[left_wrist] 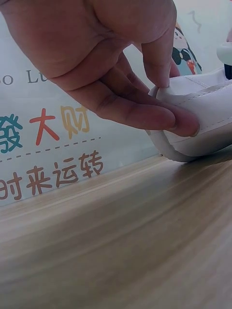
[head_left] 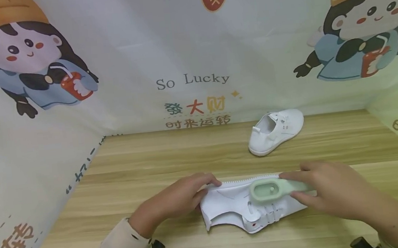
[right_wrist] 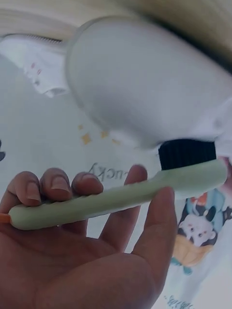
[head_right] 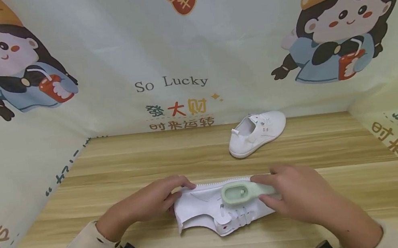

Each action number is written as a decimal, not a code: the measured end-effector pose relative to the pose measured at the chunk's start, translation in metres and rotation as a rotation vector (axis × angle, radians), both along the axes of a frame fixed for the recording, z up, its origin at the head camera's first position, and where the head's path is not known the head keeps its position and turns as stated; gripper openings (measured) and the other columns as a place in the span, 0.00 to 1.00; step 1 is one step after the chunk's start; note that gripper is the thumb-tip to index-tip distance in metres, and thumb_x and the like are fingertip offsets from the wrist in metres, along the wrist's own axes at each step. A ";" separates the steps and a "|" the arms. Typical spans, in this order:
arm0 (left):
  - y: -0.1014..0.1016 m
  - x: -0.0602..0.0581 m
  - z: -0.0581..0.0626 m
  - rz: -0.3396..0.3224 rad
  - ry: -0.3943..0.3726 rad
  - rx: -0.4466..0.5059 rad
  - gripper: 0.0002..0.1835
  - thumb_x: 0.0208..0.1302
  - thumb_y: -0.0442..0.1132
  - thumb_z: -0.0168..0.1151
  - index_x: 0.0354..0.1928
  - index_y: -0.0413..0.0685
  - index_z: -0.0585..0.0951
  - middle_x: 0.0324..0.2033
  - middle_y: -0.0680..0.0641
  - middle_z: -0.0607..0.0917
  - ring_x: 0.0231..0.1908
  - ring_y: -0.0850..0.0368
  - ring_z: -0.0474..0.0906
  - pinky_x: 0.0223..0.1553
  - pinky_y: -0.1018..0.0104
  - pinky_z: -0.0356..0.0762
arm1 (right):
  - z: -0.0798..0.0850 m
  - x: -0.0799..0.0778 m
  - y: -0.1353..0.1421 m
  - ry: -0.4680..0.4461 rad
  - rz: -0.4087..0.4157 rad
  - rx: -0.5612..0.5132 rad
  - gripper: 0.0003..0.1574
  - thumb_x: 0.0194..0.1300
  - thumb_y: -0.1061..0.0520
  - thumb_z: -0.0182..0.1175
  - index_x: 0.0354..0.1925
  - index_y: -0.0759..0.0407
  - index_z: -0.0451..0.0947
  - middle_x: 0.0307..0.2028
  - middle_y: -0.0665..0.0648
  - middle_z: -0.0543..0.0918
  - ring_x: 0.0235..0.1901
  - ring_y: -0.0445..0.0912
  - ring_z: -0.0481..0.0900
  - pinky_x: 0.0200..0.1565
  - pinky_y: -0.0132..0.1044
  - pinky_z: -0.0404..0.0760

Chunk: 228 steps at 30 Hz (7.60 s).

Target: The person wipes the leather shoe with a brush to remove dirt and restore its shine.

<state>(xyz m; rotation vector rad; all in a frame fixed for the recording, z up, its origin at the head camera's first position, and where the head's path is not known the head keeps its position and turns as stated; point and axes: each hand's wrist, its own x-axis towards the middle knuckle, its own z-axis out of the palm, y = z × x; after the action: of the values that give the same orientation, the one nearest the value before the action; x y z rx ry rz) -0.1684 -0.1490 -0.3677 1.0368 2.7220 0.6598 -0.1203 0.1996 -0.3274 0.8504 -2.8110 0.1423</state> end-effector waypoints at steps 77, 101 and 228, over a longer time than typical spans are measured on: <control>0.002 -0.001 -0.004 -0.004 0.001 0.028 0.15 0.74 0.30 0.51 0.56 0.54 0.78 0.58 0.51 0.82 0.63 0.56 0.74 0.64 0.54 0.72 | -0.018 -0.003 -0.008 0.112 0.109 -0.070 0.25 0.57 0.43 0.72 0.55 0.39 0.84 0.28 0.40 0.67 0.24 0.32 0.60 0.25 0.25 0.62; -0.003 0.001 -0.004 0.007 0.023 0.026 0.16 0.75 0.32 0.51 0.58 0.59 0.77 0.58 0.55 0.81 0.63 0.57 0.74 0.64 0.54 0.73 | 0.008 -0.003 0.016 -0.052 -0.036 -0.028 0.23 0.60 0.40 0.68 0.53 0.41 0.85 0.37 0.46 0.83 0.28 0.35 0.71 0.29 0.33 0.73; 0.002 0.003 -0.002 0.018 0.017 0.000 0.15 0.76 0.33 0.49 0.57 0.56 0.77 0.59 0.52 0.81 0.65 0.54 0.74 0.66 0.55 0.71 | -0.015 0.002 -0.007 0.087 0.046 -0.054 0.22 0.59 0.47 0.68 0.53 0.42 0.84 0.33 0.44 0.78 0.24 0.31 0.64 0.27 0.29 0.67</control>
<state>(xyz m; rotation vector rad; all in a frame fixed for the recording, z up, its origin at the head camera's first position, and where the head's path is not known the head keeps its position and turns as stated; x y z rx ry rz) -0.1654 -0.1470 -0.3695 1.0234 2.7487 0.6575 -0.1184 0.1926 -0.3428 0.8880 -2.6955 0.1821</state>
